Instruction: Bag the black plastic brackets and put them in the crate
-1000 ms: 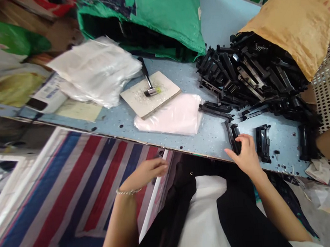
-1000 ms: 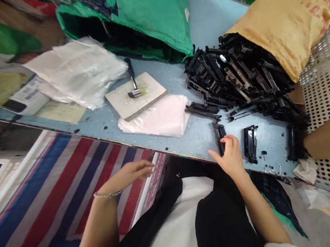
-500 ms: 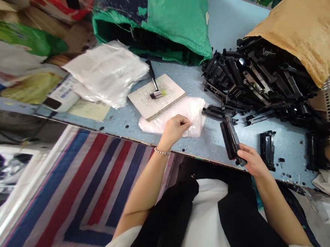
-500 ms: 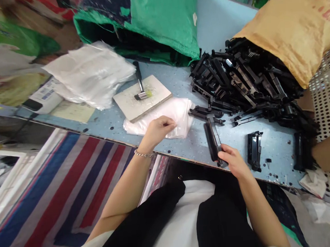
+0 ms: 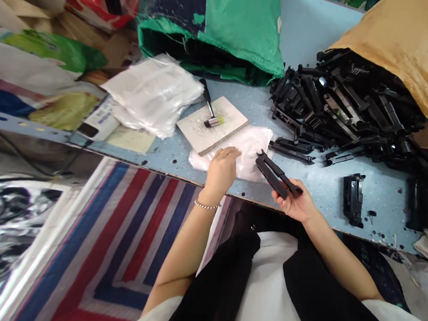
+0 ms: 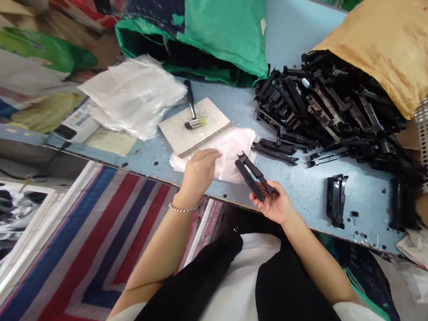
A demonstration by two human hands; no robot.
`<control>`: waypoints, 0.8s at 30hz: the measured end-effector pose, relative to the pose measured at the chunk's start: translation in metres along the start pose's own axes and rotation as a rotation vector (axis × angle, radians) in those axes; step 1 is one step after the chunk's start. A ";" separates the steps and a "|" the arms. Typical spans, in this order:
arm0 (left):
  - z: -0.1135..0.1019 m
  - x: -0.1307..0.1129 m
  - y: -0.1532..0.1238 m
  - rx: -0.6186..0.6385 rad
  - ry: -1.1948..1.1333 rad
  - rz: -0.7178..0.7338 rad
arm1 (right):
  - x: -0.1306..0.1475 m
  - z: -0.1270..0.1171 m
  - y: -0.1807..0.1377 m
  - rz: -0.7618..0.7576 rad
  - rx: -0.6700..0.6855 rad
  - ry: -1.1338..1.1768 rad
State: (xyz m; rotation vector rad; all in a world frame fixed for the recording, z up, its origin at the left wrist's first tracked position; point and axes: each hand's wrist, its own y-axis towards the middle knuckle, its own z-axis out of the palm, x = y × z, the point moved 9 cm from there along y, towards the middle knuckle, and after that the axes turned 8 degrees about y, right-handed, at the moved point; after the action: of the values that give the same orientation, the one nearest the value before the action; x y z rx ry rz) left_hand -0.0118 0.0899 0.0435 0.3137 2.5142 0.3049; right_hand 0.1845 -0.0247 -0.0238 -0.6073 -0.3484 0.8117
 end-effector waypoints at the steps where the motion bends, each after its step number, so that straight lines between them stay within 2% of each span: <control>1: 0.001 -0.002 -0.001 0.015 0.020 0.020 | -0.001 0.005 0.001 0.000 0.000 -0.017; 4: 0.001 -0.017 -0.006 0.024 0.009 0.065 | -0.001 0.022 0.012 -0.030 -0.010 -0.130; 7: -0.003 -0.056 -0.026 0.066 -0.027 0.214 | 0.005 0.034 0.027 -0.123 0.015 -0.328; 10: -0.007 -0.105 -0.061 0.157 -0.133 0.426 | 0.018 0.038 0.024 -0.385 -0.038 -0.605; 13: -0.007 -0.127 -0.089 0.218 -0.186 0.484 | 0.016 0.047 -0.005 -0.624 -0.108 -0.904; 16: -0.016 -0.115 -0.098 0.134 -0.134 0.385 | -0.012 0.069 -0.037 -0.676 0.032 -1.260; 19: -0.045 -0.088 -0.103 0.000 -0.109 0.231 | -0.033 0.079 -0.057 -0.622 0.267 -1.414; 20: -0.055 -0.080 -0.106 -0.019 -0.109 0.176 | -0.030 0.079 -0.060 -0.661 0.272 -1.459; 21: -0.065 -0.073 -0.110 -0.022 -0.108 0.128 | -0.022 0.077 -0.061 -0.733 0.222 -1.531; 23: -0.082 -0.061 -0.119 -0.001 -0.110 0.043 | -0.003 0.068 -0.056 -0.879 0.038 -1.759; 24: -0.087 -0.054 -0.124 0.019 -0.114 -0.004 | 0.002 0.062 -0.048 -0.906 -0.050 -1.891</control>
State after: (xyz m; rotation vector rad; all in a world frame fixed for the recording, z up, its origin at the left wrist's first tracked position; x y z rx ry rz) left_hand -0.0372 -0.0557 0.1065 0.3247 2.4064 0.2547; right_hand 0.1817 -0.0257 0.0546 0.5031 -2.1657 0.2326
